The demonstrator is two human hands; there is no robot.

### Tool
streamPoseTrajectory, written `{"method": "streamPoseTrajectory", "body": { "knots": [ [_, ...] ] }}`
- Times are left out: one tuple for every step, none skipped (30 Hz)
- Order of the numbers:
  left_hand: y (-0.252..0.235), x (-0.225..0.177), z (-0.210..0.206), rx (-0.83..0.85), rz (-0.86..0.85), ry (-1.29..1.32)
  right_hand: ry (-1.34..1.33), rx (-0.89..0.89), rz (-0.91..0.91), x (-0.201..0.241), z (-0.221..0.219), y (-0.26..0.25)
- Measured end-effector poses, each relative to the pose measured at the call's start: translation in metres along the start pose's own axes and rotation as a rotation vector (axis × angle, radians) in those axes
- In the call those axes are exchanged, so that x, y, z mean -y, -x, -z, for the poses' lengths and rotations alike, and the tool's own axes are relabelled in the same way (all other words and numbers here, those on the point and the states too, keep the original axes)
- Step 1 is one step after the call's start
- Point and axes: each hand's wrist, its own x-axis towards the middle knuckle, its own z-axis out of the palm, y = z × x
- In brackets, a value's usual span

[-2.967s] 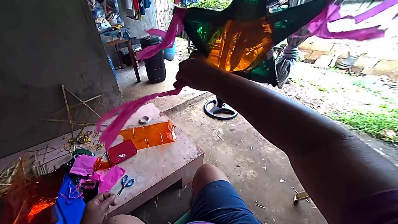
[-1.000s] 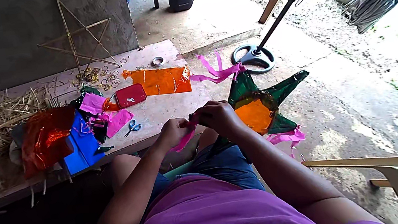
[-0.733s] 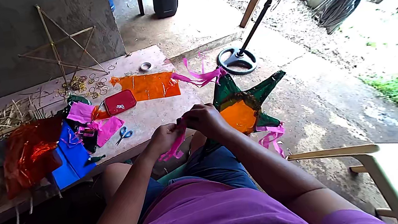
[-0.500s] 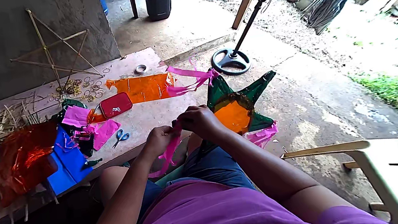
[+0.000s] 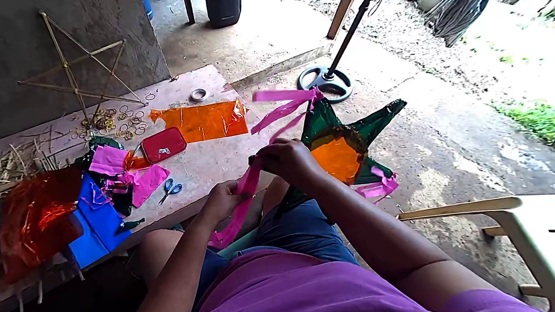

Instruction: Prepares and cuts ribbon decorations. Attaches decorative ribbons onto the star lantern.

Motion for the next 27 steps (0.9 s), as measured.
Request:
{"method": "streamPoseTrajectory", "body": {
  "knots": [
    [0.001, 0.001, 0.004, -0.024, 0.018, -0.041, -0.002, -0.007, -0.002, 0.000, 0.001, 0.000],
    [0.003, 0.000, 0.010, -0.057, 0.033, -0.089, -0.003, -0.012, -0.005, 0.000, 0.001, 0.000],
    [0.005, 0.000, 0.017, -0.094, 0.042, -0.135, -0.003, -0.015, -0.005, 0.000, 0.002, 0.000],
    [0.006, 0.002, 0.026, -0.133, 0.047, -0.173, -0.001, -0.015, -0.009, 0.000, 0.002, 0.001],
    [0.005, 0.007, 0.035, -0.175, 0.051, -0.199, 0.001, -0.013, -0.009, -0.001, 0.001, 0.001],
    [0.005, 0.010, 0.045, -0.225, 0.053, -0.213, 0.007, -0.012, -0.008, -0.001, 0.001, 0.001],
    [0.007, 0.010, 0.054, -0.271, 0.060, -0.207, 0.013, -0.012, -0.007, -0.001, 0.000, 0.001],
    [0.010, 0.006, 0.062, -0.299, 0.081, -0.176, 0.017, -0.010, -0.008, -0.001, 0.000, 0.001],
    [0.013, 0.002, 0.069, -0.323, 0.091, -0.131, 0.018, -0.008, -0.009, 0.000, -0.001, 0.001],
    [0.017, -0.002, 0.074, -0.341, 0.082, -0.075, 0.021, -0.005, -0.007, 0.001, -0.002, 0.001],
    [0.021, -0.005, 0.078, -0.355, 0.056, -0.015, 0.024, -0.002, 0.000, 0.002, -0.003, 0.002],
    [0.024, -0.008, 0.082, -0.354, 0.031, 0.038, 0.027, 0.000, 0.008, 0.004, -0.004, 0.002],
    [0.026, -0.011, 0.085, -0.347, 0.012, 0.090, 0.034, 0.001, 0.020, 0.005, -0.006, 0.003],
    [0.028, -0.013, 0.089, -0.337, -0.007, 0.127, 0.034, -0.003, 0.028, 0.006, -0.007, 0.003],
    [0.030, -0.015, 0.093, -0.334, -0.025, 0.142, 0.033, -0.007, 0.030, 0.006, -0.008, 0.004],
    [0.031, -0.016, 0.098, -0.343, -0.047, 0.144, 0.036, -0.010, 0.029, 0.007, -0.009, 0.004],
    [0.033, -0.016, 0.102, -0.364, -0.070, 0.151, 0.039, -0.014, 0.027, 0.006, -0.009, 0.004],
    [0.034, -0.016, 0.106, -0.392, -0.088, 0.173, 0.042, -0.015, 0.027, 0.006, -0.010, 0.004],
    [0.034, -0.015, 0.110, -0.426, -0.104, 0.203, 0.042, -0.017, 0.029, 0.006, -0.010, 0.005],
    [0.034, -0.016, 0.112, -0.457, -0.120, 0.248, 0.042, -0.018, 0.039, 0.006, -0.010, 0.005],
    [0.034, -0.017, 0.113, -0.482, -0.138, 0.293, 0.038, -0.012, 0.046, 0.006, -0.011, 0.006],
    [0.033, -0.019, 0.114, -0.501, -0.160, 0.326, 0.037, -0.002, 0.051, 0.007, -0.012, 0.006],
    [0.032, -0.023, 0.112, -0.513, -0.181, 0.341, 0.037, 0.019, 0.053, 0.008, -0.013, 0.007],
    [0.031, -0.028, 0.110, -0.515, -0.197, 0.340, 0.033, 0.036, 0.056, 0.010, -0.014, 0.007],
    [0.030, -0.034, 0.105, -0.497, -0.212, 0.323, 0.024, 0.048, 0.061, 0.012, -0.016, 0.007],
    [0.027, -0.039, 0.098, -0.462, -0.233, 0.288, 0.014, 0.055, 0.068, 0.013, -0.017, 0.008],
    [0.024, -0.042, 0.088, -0.415, -0.258, 0.247, 0.006, 0.060, 0.069, 0.013, -0.017, 0.008]
  ]
}}
